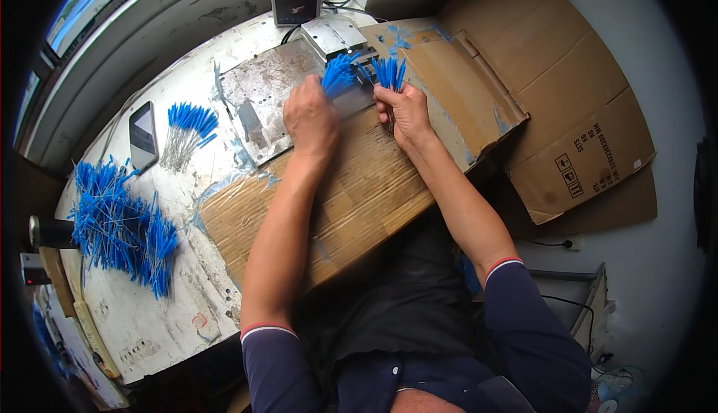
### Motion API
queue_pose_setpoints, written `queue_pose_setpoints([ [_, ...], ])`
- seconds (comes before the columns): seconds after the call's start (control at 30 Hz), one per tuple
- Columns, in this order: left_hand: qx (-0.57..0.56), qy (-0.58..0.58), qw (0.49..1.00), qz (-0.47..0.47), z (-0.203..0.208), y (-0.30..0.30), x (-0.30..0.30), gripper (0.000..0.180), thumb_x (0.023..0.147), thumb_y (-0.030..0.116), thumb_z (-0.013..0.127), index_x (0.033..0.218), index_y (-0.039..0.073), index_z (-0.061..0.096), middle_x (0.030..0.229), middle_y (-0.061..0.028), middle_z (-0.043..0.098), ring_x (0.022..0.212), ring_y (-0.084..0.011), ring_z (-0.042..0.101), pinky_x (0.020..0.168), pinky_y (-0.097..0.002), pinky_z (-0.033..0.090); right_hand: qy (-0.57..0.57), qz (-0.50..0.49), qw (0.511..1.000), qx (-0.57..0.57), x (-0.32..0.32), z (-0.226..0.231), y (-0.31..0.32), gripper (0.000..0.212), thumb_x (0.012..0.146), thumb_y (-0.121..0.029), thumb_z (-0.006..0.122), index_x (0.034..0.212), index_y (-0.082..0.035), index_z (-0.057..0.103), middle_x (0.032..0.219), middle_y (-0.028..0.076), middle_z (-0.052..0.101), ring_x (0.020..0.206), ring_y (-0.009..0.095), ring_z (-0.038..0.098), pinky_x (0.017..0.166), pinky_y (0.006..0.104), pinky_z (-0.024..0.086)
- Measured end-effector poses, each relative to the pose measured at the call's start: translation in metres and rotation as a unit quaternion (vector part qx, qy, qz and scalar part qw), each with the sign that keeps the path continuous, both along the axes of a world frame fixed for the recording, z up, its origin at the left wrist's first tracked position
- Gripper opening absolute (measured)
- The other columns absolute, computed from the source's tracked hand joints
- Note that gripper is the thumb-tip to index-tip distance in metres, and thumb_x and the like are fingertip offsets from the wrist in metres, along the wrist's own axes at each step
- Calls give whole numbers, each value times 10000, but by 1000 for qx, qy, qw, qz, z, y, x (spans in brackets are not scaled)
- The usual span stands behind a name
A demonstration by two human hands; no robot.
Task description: The person is assembling bundles of small blue brush-like items and using a desktop machine to secure or crimp them.
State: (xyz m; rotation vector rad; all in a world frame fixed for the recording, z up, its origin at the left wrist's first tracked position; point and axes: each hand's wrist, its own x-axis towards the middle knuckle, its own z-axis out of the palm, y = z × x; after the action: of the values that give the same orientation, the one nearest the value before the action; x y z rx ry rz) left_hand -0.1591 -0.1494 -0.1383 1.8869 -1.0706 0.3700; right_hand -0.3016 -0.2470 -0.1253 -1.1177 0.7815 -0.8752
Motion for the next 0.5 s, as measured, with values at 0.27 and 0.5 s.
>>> queue_pose_setpoints([
  [0.27, 27, -35, 999, -26, -4, 7, 2, 107, 789, -4, 559, 886, 36, 578, 805, -161, 629, 797, -355, 624, 716, -469, 494, 69, 26, 997, -1, -3, 15, 22, 162, 840, -22, 706, 928, -23, 570, 755, 76, 640, 566, 134, 615, 463, 275, 538],
  [0.5, 61, -44, 996, -50, -3, 4, 0, 161, 773, -8, 587, 929, 31, 581, 869, -177, 647, 857, -381, 643, 762, -490, 500, 36, -95, 994, -46, 4, 4, 38, 112, 827, 13, 626, 908, 9, 548, 724, 87, 621, 518, 147, 609, 408, 300, 539],
])
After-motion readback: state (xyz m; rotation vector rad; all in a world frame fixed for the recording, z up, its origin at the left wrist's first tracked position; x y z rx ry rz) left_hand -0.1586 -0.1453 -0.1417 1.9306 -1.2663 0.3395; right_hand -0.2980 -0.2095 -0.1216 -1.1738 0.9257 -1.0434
